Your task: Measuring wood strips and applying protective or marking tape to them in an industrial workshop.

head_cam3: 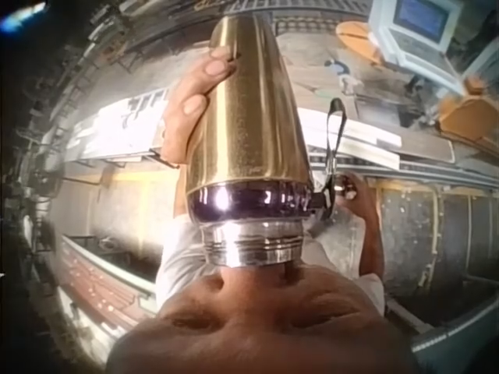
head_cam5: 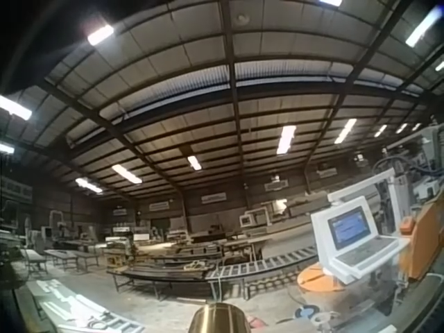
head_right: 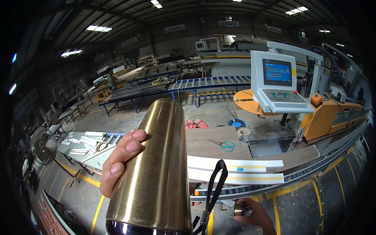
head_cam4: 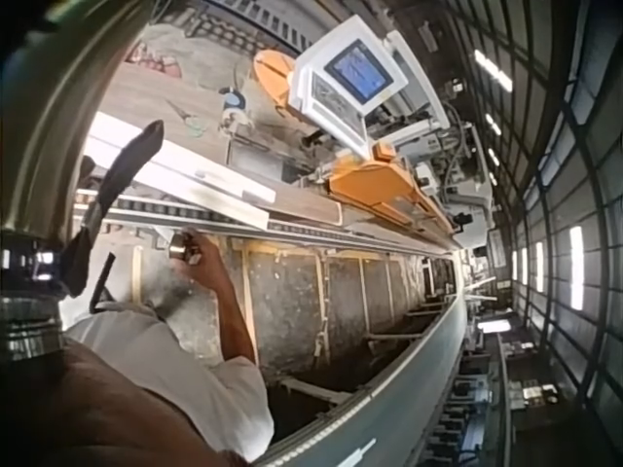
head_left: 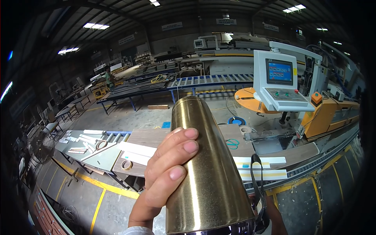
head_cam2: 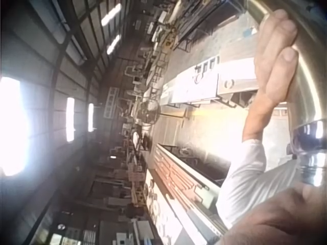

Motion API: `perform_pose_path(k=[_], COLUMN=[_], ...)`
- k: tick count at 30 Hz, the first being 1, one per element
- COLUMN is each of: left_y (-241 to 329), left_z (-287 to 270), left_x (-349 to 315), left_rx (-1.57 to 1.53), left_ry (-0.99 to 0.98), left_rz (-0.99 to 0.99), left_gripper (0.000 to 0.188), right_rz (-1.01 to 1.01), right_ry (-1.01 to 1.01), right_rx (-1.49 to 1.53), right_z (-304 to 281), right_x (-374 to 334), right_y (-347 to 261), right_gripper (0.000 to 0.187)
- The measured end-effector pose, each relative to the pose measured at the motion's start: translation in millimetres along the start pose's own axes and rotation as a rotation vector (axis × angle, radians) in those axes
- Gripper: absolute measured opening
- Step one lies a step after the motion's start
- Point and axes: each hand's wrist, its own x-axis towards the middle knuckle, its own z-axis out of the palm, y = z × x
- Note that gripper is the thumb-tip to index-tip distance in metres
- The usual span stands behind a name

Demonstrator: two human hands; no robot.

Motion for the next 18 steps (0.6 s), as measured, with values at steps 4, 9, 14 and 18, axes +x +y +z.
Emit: perform_pose_path(k=[4,9,14,18], left_y=[1,2,8,18], left_z=[1,2,-1,1], left_x=[-1,-2,-15,-56], left_rx=[-0.026,-0.012,-0.074,-0.169], left_ry=[0.007,-0.005,-0.093,-0.199], left_rz=[-0.034,-0.033,-0.105,-0.31], left_gripper=[0.032,0.033,0.035,0.03], right_rz=[-0.019,-0.01,-0.073,-0.27], right_ry=[-0.009,0.007,0.055,0.021], right_rx=[-0.062,0.015,-0.119,0.136], right_z=[-1,1,-2,-19], right_x=[-2,-2,2,-1], right_y=[0,5,-1,-37], right_gripper=[0.073,0.072,0.075,0.084])
